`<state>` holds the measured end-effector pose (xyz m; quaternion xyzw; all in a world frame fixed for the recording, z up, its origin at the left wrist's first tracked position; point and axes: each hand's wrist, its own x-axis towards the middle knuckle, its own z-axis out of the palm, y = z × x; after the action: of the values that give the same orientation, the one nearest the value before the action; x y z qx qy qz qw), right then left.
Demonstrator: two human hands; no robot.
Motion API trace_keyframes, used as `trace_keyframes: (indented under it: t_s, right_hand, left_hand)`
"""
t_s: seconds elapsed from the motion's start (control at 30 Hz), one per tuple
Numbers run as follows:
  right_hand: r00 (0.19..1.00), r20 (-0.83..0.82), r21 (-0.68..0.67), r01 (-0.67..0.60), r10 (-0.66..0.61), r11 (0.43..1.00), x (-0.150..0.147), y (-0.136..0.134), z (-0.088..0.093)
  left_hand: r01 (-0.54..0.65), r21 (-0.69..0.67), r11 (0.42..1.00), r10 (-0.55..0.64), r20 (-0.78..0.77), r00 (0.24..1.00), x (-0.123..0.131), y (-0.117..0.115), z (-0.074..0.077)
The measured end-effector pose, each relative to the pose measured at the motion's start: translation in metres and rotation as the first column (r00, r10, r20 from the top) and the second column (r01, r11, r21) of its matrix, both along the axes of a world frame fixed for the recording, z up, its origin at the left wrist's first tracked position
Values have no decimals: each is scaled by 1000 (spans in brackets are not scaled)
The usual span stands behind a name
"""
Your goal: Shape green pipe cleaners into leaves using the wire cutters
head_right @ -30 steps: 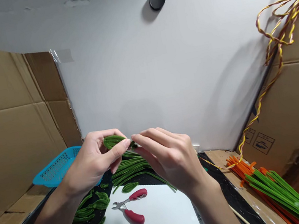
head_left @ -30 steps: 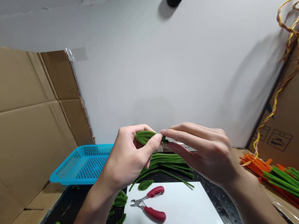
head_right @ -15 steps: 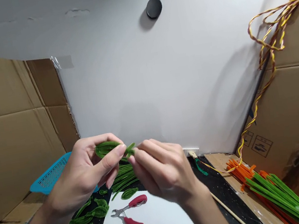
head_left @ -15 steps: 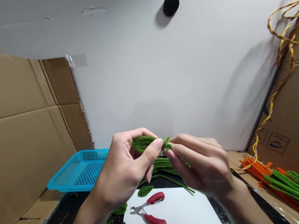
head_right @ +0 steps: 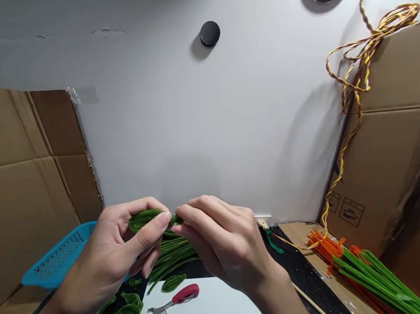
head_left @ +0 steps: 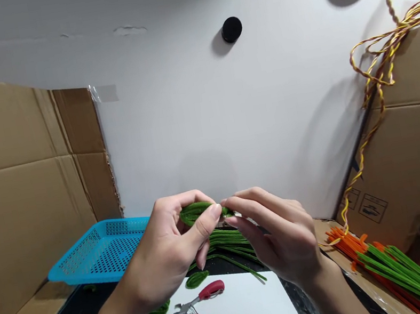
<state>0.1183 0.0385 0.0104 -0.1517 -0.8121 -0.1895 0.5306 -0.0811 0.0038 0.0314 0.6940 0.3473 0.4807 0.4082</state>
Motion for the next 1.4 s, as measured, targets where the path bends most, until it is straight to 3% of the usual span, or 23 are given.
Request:
trace_keyframes:
  t_s: [0.17, 0.3, 0.4, 0.47, 0.53, 0.57, 0.6, 0.67, 0.73, 0.77, 0.8, 0.83, 0.87, 0.93, 1.0, 1.07, 1.1, 1.13, 1.17, 1.23, 1.4]
  right_hand:
    - [998, -69, -26, -1, -1, 1000, -7, -1, -4]
    - [978, -204, -133, -76, 48, 988, -13, -2, -8]
    - [944, -310, -253, -197, 114, 947, -16, -3, -7]
    - [912, -379, -355, -299, 156, 886, -17, -3, -7]
    - [855, -471, -460, -447, 216, 767, -19, -3, -7]
    - [815, -524, -508, -532, 247, 677, -20, -2, -7]
    - [773, -574, -556, -610, 270, 564, -20, -1, -6]
    - [707, -644, -646, -707, 292, 288, -17, 3, -5]
    - [686, -662, -720, -694, 301, -2, -12, 8, -3]
    - [687, -657, -743, -660, 312, -114, -8, 10, -1]
    - [684, -655, -751, -636, 322, -175, -5, 11, 0]
    - [688, -651, -755, -630, 319, -183, -2, 11, 2]
    - [704, -638, -764, -627, 312, -150, 1, 11, 3]
    - [745, -594, -777, -629, 305, 24, 3, 8, 4]
    - [794, -527, -730, -606, 303, 317, 2, 4, 3]
    - [851, -457, -575, -504, 258, 645, 1, 0, 2]
    - [881, -417, -471, -419, 223, 776, 1, -1, 2]
    - [910, -372, -371, -328, 185, 869, 1, -3, 1]
    - [935, -323, -282, -244, 147, 928, 1, -4, 1]
    - [969, -235, -137, -116, 82, 984, 3, -6, 2]
    - [985, -166, 60, 60, -50, 996, 8, -5, 3]
  left_hand:
    - [0, 25, 1000, 0, 17, 1000, 2, 0, -3]
    - [-40, 74, 996, 38, 27, 999, 11, -2, -7]
    - [-134, 182, 974, 133, 13, 991, 19, -2, -12]
    - [-197, 292, 936, 216, -32, 976, 21, -1, -14]
    - [-226, 411, 883, 281, -76, 957, 21, -1, -15]
    - [-226, 463, 857, 302, -95, 948, 21, -1, -14]
    - [-222, 509, 831, 319, -112, 941, 20, -1, -14]
    - [-193, 581, 791, 339, -153, 928, 18, -1, -15]
    - [-147, 631, 762, 339, -194, 921, 18, 0, -17]
    - [-126, 645, 753, 330, -206, 921, 18, 1, -19]
    - [-119, 648, 752, 318, -198, 927, 19, 2, -20]
    - [-125, 631, 765, 300, -179, 937, 21, 3, -22]
    - [-143, 592, 793, 279, -144, 950, 22, 4, -23]
    - [-176, 454, 873, 219, -41, 975, 23, 7, -24]
    - [-190, 320, 928, 173, 82, 982, 23, 10, -22]
    - [-215, 260, 942, 171, 180, 969, 22, 13, -20]
    - [-234, 252, 939, 182, 212, 960, 21, 15, -19]
    - [-248, 252, 935, 191, 231, 954, 21, 15, -18]
    - [-247, 252, 936, 189, 234, 954, 20, 16, -17]
    - [-207, 245, 947, 157, 207, 966, 20, 14, -17]
    - [-141, 204, 969, 117, 125, 985, 24, 9, -16]
